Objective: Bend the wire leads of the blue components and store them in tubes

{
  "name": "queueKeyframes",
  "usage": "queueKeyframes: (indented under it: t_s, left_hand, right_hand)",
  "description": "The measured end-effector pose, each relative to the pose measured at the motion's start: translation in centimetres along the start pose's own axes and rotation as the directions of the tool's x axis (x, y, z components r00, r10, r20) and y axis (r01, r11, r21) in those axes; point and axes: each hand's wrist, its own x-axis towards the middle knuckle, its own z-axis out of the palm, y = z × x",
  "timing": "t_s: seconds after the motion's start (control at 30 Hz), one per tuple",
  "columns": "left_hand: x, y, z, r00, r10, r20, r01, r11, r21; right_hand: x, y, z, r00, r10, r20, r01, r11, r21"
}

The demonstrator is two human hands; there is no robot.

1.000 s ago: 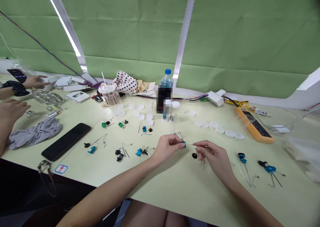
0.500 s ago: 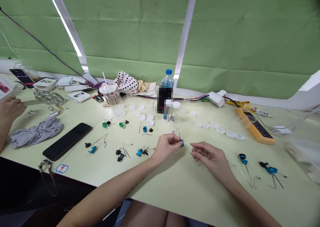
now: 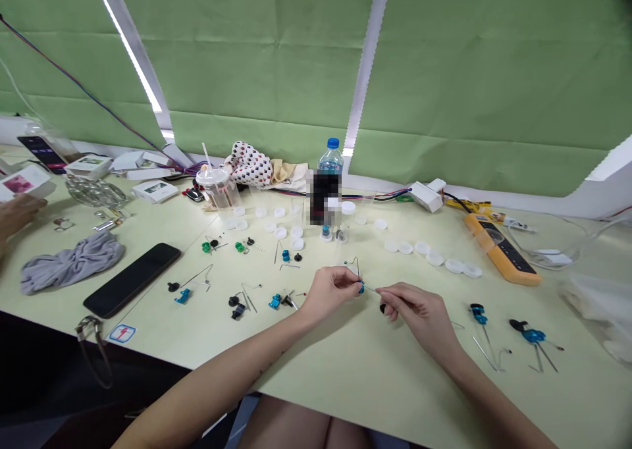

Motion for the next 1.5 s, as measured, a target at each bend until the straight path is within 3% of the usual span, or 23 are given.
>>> queueKeyframes:
  t_s: [0.17, 0.37, 0.5, 0.77, 1.07, 1.37, 1.5]
  left_hand:
    - [-0.1, -0.1, 0.1, 1.0, 0.027, 0.008, -0.027, 1.0, -0.006]
    - [-0.5, 0.6, 0.4, 1.0, 0.026, -0.002, -0.026, 0.999, 0.027]
    - [-0.4, 0.5, 0.4, 0.999, 0.029, -0.022, -0.028, 0.999, 0.016]
    - [-0.3, 0.4, 0.2, 1.0, 0.015, -0.027, -0.015, 1.0, -0.017]
    - [-0.5, 0.8, 0.4, 1.0, 0.028, 0.012, -0.027, 0.999, -0.035]
    - [-0.5, 0.3, 0.4, 0.998, 0.056, -0.01, -0.056, 0.998, 0.015]
    - [-0.6, 0.3, 0.4, 0.997, 0.077, -0.012, -0.075, 0.993, 0.086]
  right_hand:
    - [0.0, -0.2, -0.1, 1.0, 0.013, -0.02, -0.013, 1.0, 0.019]
    - [0.0, -0.5, 0.2, 0.979, 0.196, -0.05, -0.182, 0.962, 0.202]
    - [0.0, 0.0, 0.3, 0.99, 0.128, -0.061, -0.118, 0.982, 0.144]
    - [-0.2, 0.7, 0.2, 0.997, -0.057, 0.043, 0.06, 0.995, -0.074]
    - [-0.2, 0.1, 0.4, 0.996, 0.088, -0.007, -0.088, 0.995, -0.051]
    - [-0.1, -0.3, 0.1, 0.998, -0.029, -0.051, 0.018, 0.979, -0.201]
    - [-0.1, -0.3, 0.4, 0.996, 0.06, -0.061, -0.066, 0.992, -0.11]
